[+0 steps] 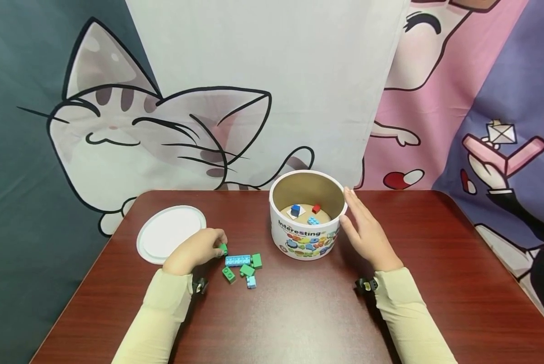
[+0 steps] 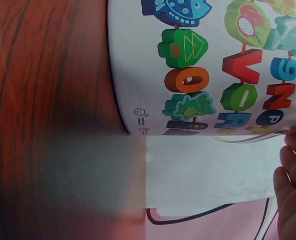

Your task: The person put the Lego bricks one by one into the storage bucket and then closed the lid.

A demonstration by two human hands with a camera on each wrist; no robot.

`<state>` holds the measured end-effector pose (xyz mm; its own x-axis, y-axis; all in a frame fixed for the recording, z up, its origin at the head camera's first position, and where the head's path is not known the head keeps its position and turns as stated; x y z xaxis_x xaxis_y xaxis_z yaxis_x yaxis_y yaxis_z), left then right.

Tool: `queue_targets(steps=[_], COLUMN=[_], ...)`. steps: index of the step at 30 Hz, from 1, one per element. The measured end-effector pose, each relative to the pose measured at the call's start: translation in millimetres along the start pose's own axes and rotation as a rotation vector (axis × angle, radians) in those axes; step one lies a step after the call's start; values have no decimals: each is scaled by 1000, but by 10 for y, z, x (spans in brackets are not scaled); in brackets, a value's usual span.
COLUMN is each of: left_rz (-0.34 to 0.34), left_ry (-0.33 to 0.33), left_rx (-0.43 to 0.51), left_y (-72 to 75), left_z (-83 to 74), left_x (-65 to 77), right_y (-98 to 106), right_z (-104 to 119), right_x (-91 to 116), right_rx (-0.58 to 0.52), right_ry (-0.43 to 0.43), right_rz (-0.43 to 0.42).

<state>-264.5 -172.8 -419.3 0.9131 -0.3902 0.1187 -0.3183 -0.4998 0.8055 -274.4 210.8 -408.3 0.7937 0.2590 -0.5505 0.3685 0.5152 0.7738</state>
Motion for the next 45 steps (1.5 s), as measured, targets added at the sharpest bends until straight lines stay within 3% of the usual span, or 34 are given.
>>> queue_targets(steps=[16,24,31,45], left_rz=[-145,-241,-282,-448], left_ry=[-130,-197,-251,-382], left_rx=[32,138,214,183], left_y=[171,244,289,428], left_z=[-274,-440,-580,-953], left_x=[-93,-120,-167,-255], right_y=[-24,-19,-17,-1], right_z=[13,15,-1,0], right_x=[17,6,1,11], right_rx=[3,2,7,11], right_ry=[-8,-11,-13,-20], right_rz=[12,13,11,21])
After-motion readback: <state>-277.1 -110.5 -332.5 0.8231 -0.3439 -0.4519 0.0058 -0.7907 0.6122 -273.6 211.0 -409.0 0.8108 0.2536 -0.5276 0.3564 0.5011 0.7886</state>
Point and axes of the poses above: each hand's wrist, its own x-axis away from the middle knuckle, its own y-axis out of the back of the hand, z = x × y, the point moved 5 cm from there along -x, towards the middle knuckle, and after that the axes turned 12 degrees about x, right-handed, at the moved point
